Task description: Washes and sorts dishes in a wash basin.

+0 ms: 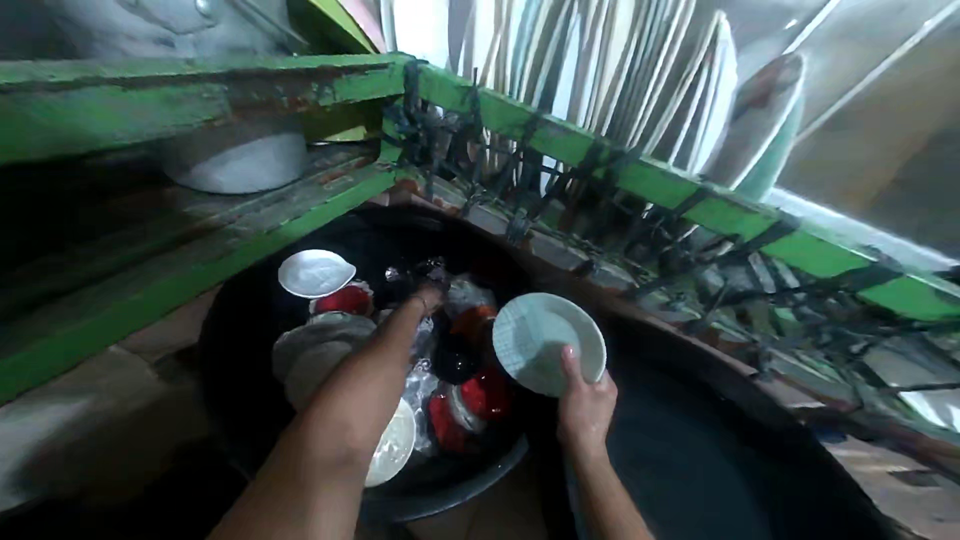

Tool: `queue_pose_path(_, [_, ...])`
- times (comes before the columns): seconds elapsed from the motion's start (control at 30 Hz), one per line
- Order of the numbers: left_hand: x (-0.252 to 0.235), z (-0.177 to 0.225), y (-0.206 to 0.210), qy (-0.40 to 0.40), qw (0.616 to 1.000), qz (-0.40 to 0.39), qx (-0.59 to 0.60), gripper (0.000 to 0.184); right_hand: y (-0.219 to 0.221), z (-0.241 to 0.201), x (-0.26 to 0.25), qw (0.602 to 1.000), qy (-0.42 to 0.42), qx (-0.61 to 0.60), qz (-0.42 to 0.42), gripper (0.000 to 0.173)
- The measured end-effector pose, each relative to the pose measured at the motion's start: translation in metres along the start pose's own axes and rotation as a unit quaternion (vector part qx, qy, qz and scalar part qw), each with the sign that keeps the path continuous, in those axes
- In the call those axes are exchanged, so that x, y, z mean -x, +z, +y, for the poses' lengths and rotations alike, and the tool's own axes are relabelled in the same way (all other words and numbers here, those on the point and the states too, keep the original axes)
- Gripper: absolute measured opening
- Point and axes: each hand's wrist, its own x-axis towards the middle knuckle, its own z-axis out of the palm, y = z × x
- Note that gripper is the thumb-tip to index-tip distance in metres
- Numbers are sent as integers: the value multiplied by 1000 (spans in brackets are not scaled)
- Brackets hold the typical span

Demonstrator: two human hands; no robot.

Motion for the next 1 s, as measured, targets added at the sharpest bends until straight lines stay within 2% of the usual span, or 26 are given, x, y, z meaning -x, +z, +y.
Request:
queue_pose_path(0.1, [2, 4, 4, 19, 993, 73, -96, 47, -15, 5, 7, 1000, -14, -15, 10, 24])
queue_pose_path(0.27, [38, 19, -43, 150, 980, 113, -61, 46, -33, 13, 10, 997, -60, -30, -43, 25])
queue_pose_path(0.37, [69, 27, -72, 241, 956, 159, -40, 34, -26, 11, 8, 992, -83, -29, -91, 23])
queue_pose_path(0.43, [87, 29, -82, 287, 944, 162, 0, 30, -15, 7, 7, 987, -88, -44, -131, 21])
queue_pose_path(0.53, [123, 31, -73, 305, 940, 120, 96, 28, 4, -5, 9, 973, -35, -126, -190, 24])
queue_pose_path(0.63, [157, 27, -45, 287, 941, 34, 177, 29, 25, -17, 17, 958, 51, -221, -176, 31])
queue_pose_path(0.73, [166, 20, -37, 215, 950, -95, 206, 55, 23, -18, 20, 948, 107, -262, -146, 49])
queue_pose_path(0.77, [160, 17, -42, 190, 961, -97, 174, 60, 19, -15, 19, 948, 114, -268, -131, 52])
queue_pose_path(0.83, [143, 5, -56, 179, 980, -92, 15, 46, 10, -8, 17, 947, 123, -278, -105, 55])
queue_pose_path(0.9, [129, -11, -65, 181, 951, -123, -217, 31, 2, -2, 15, 944, 132, -293, -80, 45])
queue_pose_path(0.93, [124, -18, -61, 165, 925, -149, -307, 34, -1, 0, 14, 944, 135, -294, -72, 39])
queue_pose_path(1.0, [122, -30, -44, 106, 892, -182, -401, 50, -6, 1, 14, 944, 136, -292, -67, 33])
